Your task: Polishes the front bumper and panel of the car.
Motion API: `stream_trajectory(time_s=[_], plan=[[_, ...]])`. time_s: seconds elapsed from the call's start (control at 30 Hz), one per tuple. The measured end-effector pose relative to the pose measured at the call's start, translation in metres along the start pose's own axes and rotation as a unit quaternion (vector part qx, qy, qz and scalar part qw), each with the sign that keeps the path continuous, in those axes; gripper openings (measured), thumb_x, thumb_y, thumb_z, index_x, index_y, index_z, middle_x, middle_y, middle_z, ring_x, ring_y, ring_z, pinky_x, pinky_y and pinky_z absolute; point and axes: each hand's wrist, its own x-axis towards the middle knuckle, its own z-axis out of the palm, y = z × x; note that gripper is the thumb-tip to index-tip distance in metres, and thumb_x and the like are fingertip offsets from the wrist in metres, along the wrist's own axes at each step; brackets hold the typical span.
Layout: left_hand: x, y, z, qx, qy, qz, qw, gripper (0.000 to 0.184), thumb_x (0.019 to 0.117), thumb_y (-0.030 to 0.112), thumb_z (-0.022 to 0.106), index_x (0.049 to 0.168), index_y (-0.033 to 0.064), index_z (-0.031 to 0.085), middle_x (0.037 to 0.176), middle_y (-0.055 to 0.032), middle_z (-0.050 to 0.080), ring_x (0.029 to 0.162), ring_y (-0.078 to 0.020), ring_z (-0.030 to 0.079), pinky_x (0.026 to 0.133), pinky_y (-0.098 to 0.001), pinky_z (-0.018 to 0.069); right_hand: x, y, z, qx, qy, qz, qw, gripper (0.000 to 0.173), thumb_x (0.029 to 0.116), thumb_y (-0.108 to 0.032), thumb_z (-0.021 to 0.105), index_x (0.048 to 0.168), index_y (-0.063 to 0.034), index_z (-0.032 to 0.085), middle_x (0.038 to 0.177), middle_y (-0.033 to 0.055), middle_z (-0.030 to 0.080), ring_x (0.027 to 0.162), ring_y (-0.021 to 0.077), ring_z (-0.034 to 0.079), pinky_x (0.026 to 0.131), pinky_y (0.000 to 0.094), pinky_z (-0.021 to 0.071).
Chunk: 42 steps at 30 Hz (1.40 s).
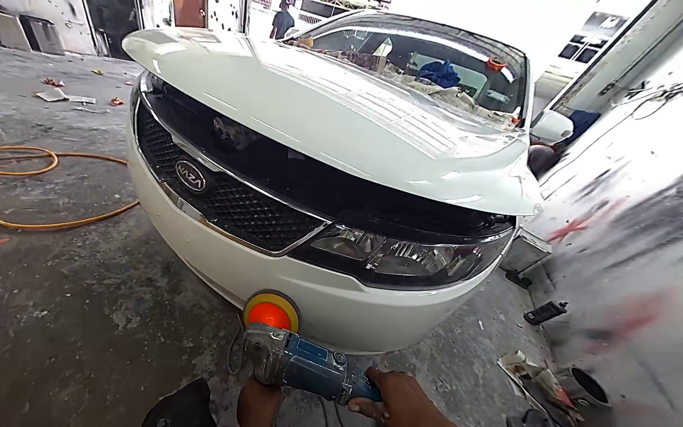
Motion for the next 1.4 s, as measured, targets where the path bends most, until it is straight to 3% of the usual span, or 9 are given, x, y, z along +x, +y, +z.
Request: stream_trajectory(time_s=[0.13, 0.27, 0.53, 0.73, 0.87, 1.03, 1.17, 1.3, 1.4], plan=[[0.0, 0.004, -0.007, 0.012, 0.017, -0.005, 1.0, 0.046, 0.0834, 0.028, 0.079, 0.118, -0.0003, 0.068, 0.109, -0.0206, 0.073, 0.107, -0.0373, 0.071, 0.093, -0.0603, 0.0537, 0.004, -0.005, 0.002, -0.01, 0.004, -0.004, 1.0, 0.091, 0.0776, -0.085, 0.062, 0.123, -0.0067, 0.063, 0.102, 0.0179, 0.072, 0.1, 0.0373, 0.07, 0.087, 0.0598, 0.0538], [0.0, 0.022, -0.017, 0.021, 0.045, 0.029, 0.998, 0.044, 0.0849, 0.03, 0.078, 0.118, 0.0019, 0.069, 0.111, -0.0192, 0.074, 0.107, -0.0362, 0.071, 0.093, -0.06, 0.0538, 0.0, -0.005, -0.008, -0.02, 0.033, -0.014, 0.999, 0.092, 0.0768, -0.086, 0.062, 0.122, -0.0059, 0.063, 0.098, 0.0168, 0.072, 0.097, 0.0356, 0.071, 0.085, 0.0567, 0.0547], [-0.01, -0.004, 0.011, 0.033, -0.032, -0.003, 0.999, 0.046, 0.0834, 0.029, 0.078, 0.118, -0.0003, 0.068, 0.109, -0.0201, 0.074, 0.107, -0.0365, 0.071, 0.093, -0.059, 0.0542, -0.004, 0.005, 0.021, -0.05, 0.004, 0.044, 0.998, 0.059, 0.085, -0.05, 0.071, 0.124, -0.0068, 0.061, 0.104, 0.0199, 0.072, 0.103, 0.0413, 0.07, 0.089, 0.0643, 0.0511], [0.003, 0.007, -0.006, 0.021, 0.056, -0.005, 0.998, 0.048, 0.0855, 0.03, 0.078, 0.121, 0.0008, 0.066, 0.111, -0.02, 0.073, 0.108, -0.0365, 0.071, 0.093, -0.0595, 0.054, 0.008, -0.019, -0.007, -0.048, 0.03, 0.012, 0.998, 0.055, 0.0864, -0.045, 0.071, 0.124, -0.0065, 0.06, 0.104, 0.0186, 0.072, 0.102, 0.0392, 0.07, 0.084, 0.0605, 0.0532], [-0.016, 0.046, -0.008, 0.044, 0.066, 0.068, 0.995, 0.047, 0.086, 0.034, 0.076, 0.12, 0.0019, 0.069, 0.112, -0.0195, 0.073, 0.109, -0.0361, 0.07, 0.095, -0.059, 0.0532, -0.007, 0.011, -0.006, -0.02, 0.084, 0.032, 0.996, 0.055, 0.0826, -0.043, 0.074, 0.122, -0.006, 0.063, 0.101, 0.0181, 0.072, 0.099, 0.0386, 0.071, 0.085, 0.0602, 0.0534], [-0.044, 0.079, 0.012, 0.152, -0.066, 0.147, 0.975, 0.039, 0.0848, 0.039, 0.071, 0.112, 0.0105, 0.074, 0.106, -0.0131, 0.076, 0.105, -0.0323, 0.072, 0.092, -0.0579, 0.0547, -0.029, 0.088, 0.038, 0.102, 0.057, 0.056, 0.992, 0.082, 0.0748, -0.045, 0.083, 0.14, -0.0019, 0.059, 0.11, 0.0219, 0.073, 0.106, 0.0398, 0.07, 0.095, 0.0615, 0.0522], [-0.04, 0.075, 0.034, 0.188, -0.12, 0.179, 0.958, 0.036, 0.0852, 0.04, 0.067, 0.108, 0.0128, 0.074, 0.104, -0.0108, 0.076, 0.104, -0.0303, 0.072, 0.089, -0.0562, 0.0554, -0.025, 0.119, 0.06, 0.122, 0.051, 0.053, 0.99, 0.065, 0.0746, -0.041, 0.084, 0.124, -0.0037, 0.067, 0.106, 0.0181, 0.074, 0.104, 0.0355, 0.071, 0.095, 0.0598, 0.0531], [-0.006, 0.034, 0.039, 0.069, -0.071, 0.142, 0.985, 0.053, 0.0816, 0.043, 0.076, 0.117, 0.0042, 0.071, 0.114, -0.0149, 0.074, 0.112, -0.0306, 0.069, 0.099, -0.0535, 0.0533, 0.009, 0.077, 0.031, 0.01, 0.002, 0.067, 0.998, 0.072, 0.0764, -0.035, 0.081, 0.138, -0.0042, 0.058, 0.115, 0.021, 0.071, 0.111, 0.0399, 0.068, 0.097, 0.0619, 0.0509], [0.038, -0.003, 0.034, -0.113, 0.03, 0.164, 0.98, 0.07, 0.0779, 0.028, 0.083, 0.131, -0.0097, 0.058, 0.124, -0.0234, 0.068, 0.12, -0.0321, 0.065, 0.108, -0.0494, 0.0488, 0.036, 0.013, 0.001, -0.046, -0.011, 0.05, 0.998, 0.061, 0.0817, -0.032, 0.076, 0.132, -0.0032, 0.059, 0.116, 0.0228, 0.069, 0.111, 0.0429, 0.066, 0.093, 0.0642, 0.0508]])
